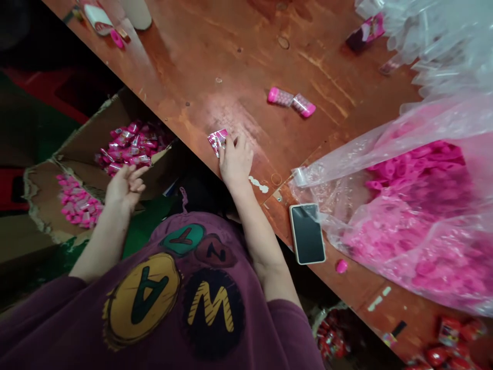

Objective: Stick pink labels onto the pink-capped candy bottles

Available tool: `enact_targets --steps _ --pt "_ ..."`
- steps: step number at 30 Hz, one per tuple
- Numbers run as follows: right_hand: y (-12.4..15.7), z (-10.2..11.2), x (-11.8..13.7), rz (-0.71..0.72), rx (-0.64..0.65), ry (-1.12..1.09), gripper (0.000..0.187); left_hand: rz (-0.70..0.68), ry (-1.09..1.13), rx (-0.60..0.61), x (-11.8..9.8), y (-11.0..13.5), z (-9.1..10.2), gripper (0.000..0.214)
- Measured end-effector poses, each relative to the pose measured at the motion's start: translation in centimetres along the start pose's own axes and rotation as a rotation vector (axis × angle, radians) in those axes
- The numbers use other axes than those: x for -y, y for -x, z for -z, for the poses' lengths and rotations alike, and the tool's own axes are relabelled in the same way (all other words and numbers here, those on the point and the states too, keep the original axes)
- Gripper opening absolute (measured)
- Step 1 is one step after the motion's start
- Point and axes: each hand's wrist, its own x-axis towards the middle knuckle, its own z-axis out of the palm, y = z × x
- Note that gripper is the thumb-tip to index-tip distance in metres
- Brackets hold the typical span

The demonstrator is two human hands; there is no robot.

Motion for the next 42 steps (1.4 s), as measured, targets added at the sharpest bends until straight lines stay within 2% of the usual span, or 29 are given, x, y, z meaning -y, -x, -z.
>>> enact_targets --steps 3,7,10,12,15,17,19,23,27,29,31,33,38,40,42 --pt "-0.8 -0.8 0.0 -0.099 -0.024 0.055 0.036 -0.012 -0.037 0.128 2.0 1.4 -3.1 0.007" --pt "-1.0 -0.9 -0.1 -0.139 -0.05 0.05 0.022 -0.134 -0.112 0.401 3.9 3.7 -9.7 0.021" --pt "-1.1 -0.9 -0.3 -0.144 -0.08 0.045 0.017 -0.182 -0.105 0.55 4.1 4.2 -13.9 0.015" --pt "-1.1 -1.0 -0.6 -0.132 -0.123 -0.002 0.016 -0.183 -0.093 0.579 4.2 4.0 -15.9 0.012" --pt "-0.5 -1.0 -1.1 -0.098 -0.228 -0.184 0.018 -0.174 -0.085 0.537 4.4 3.6 -17.3 0.018" --pt "0.1 -0.6 -1.2 -0.087 -0.285 -0.333 0.021 -0.146 -0.085 0.546 4.5 3.7 -17.8 0.016" --pt "0.6 -0.1 -1.1 -0.078 -0.288 -0.446 0.025 -0.1 -0.105 0.586 4.5 4.0 -18.2 0.015" --pt "0.7 0.8 -1.1 -0.068 -0.198 -0.595 0.037 -0.05 -0.166 0.567 4.0 4.3 -18.7 0.033" --pt "-1.0 0.7 -2.0 -0.155 -0.079 -0.789 0.051 -0.047 -0.18 0.614 3.4 3.8 -18.8 0.034" --pt "-2.1 0.6 -2.4 -0.164 -0.056 -0.797 0.049 -0.057 -0.188 0.611 3.1 3.5 -18.8 0.038" --pt "-2.8 0.5 -2.3 -0.143 -0.076 -0.708 0.038 -0.077 -0.215 0.574 2.8 3.2 -18.7 0.039" --pt "-3.0 0.5 -1.9 -0.127 -0.101 -0.52 0.03 -0.103 -0.243 0.524 2.6 2.9 -18.3 0.04" --pt "-2.1 0.5 -1.1 -0.163 -0.003 0.003 0.033 -0.124 -0.261 0.44 2.0 2.2 -15.9 0.044" --pt "-1.7 0.9 -1.3 -0.122 -0.004 0.061 0.034 -0.104 -0.246 0.461 1.8 2.2 -14.9 0.043" --pt "-1.3 1.5 -1.5 -0.093 -0.088 0.043 0.046 -0.091 -0.225 0.502 1.8 2.4 -14.3 0.043"
